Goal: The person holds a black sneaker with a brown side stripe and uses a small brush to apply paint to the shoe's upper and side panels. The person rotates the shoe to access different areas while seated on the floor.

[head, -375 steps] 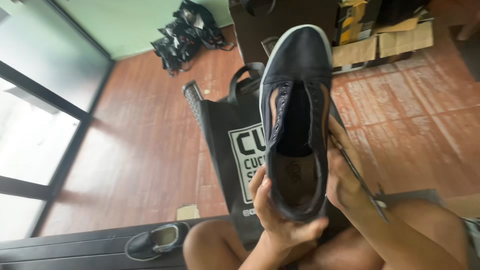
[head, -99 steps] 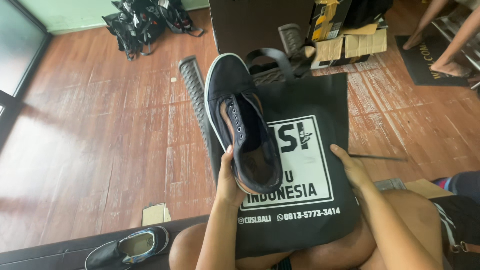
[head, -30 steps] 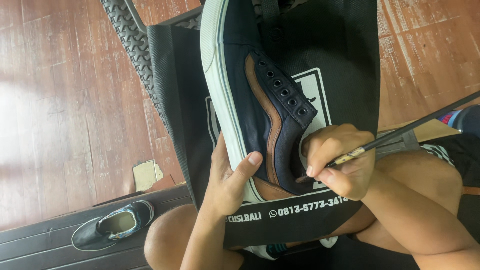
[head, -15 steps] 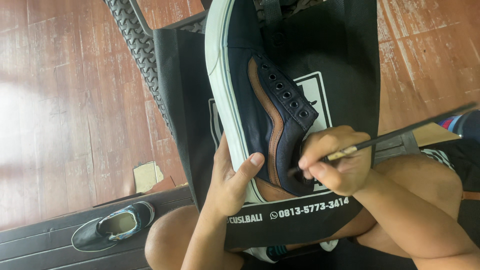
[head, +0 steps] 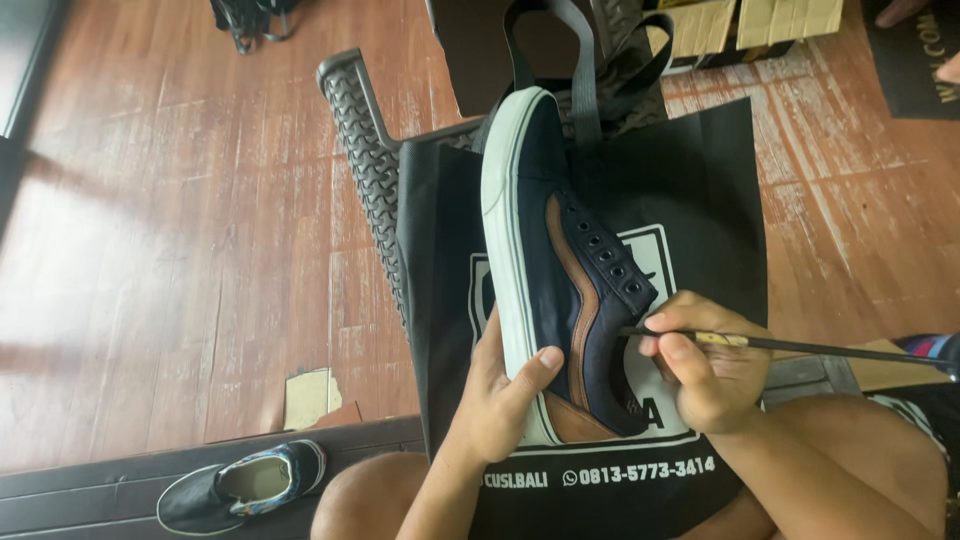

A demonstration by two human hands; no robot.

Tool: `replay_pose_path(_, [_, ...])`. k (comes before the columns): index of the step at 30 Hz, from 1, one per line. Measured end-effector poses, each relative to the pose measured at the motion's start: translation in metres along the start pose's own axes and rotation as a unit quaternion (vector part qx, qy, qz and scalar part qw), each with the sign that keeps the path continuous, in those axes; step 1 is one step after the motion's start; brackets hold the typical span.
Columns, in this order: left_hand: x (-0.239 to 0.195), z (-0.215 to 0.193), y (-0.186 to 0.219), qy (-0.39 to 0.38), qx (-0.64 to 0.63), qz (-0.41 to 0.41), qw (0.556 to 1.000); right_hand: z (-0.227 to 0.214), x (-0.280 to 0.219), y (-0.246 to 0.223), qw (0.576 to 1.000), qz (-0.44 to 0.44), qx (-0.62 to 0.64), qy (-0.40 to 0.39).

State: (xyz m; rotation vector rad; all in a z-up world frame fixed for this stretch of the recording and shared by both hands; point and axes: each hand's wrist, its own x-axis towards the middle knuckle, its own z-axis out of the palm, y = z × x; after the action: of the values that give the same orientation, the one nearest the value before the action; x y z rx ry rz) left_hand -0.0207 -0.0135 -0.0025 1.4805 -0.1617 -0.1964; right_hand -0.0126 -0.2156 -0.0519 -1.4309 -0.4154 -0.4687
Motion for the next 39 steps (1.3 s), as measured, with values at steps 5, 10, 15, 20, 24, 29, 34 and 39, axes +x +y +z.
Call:
replay_pose_path(5, [0.0,0.0,0.0,0.002,0.003,0.004,1.0,0.006,0.012,-0.016,0.989,-0.06,0.051,-0.126])
replay_pose_path(10, [0.0,0.0,0.0,0.002,0.001,0.001,1.0,0.004,0.006,-0.007,0.994,-0.053,0.012,-0.092])
replay_pose_path(15, [0.0,-0.001,-0.003,0.004,0.02,0.023,1.0,0.002,0.011,-0.015,0.987,-0.025,0.073,-0.14])
replay_pose_path(20, [0.001,0.0,-0.007,0.002,0.01,0.016,1.0,0.004,0.009,-0.005,0.991,-0.05,0.032,-0.121])
replay_pose_path(24, [0.0,0.0,-0.007,0.002,0.004,0.019,1.0,-0.001,0.005,-0.004,0.996,-0.022,0.029,-0.077])
replay_pose_path(29, [0.001,0.0,-0.007,0.006,0.015,0.012,1.0,0.001,0.01,-0.006,0.989,-0.037,0.041,-0.134])
replay_pose_path(34, [0.001,0.001,-0.007,0.004,0.014,0.027,1.0,0.0,0.002,0.002,0.999,-0.032,0.03,-0.027])
replay_pose_path(39, [0.001,0.001,-0.008,0.006,0.017,0.017,1.0,-0.005,0.007,0.001,0.991,-0.04,0.078,-0.1])
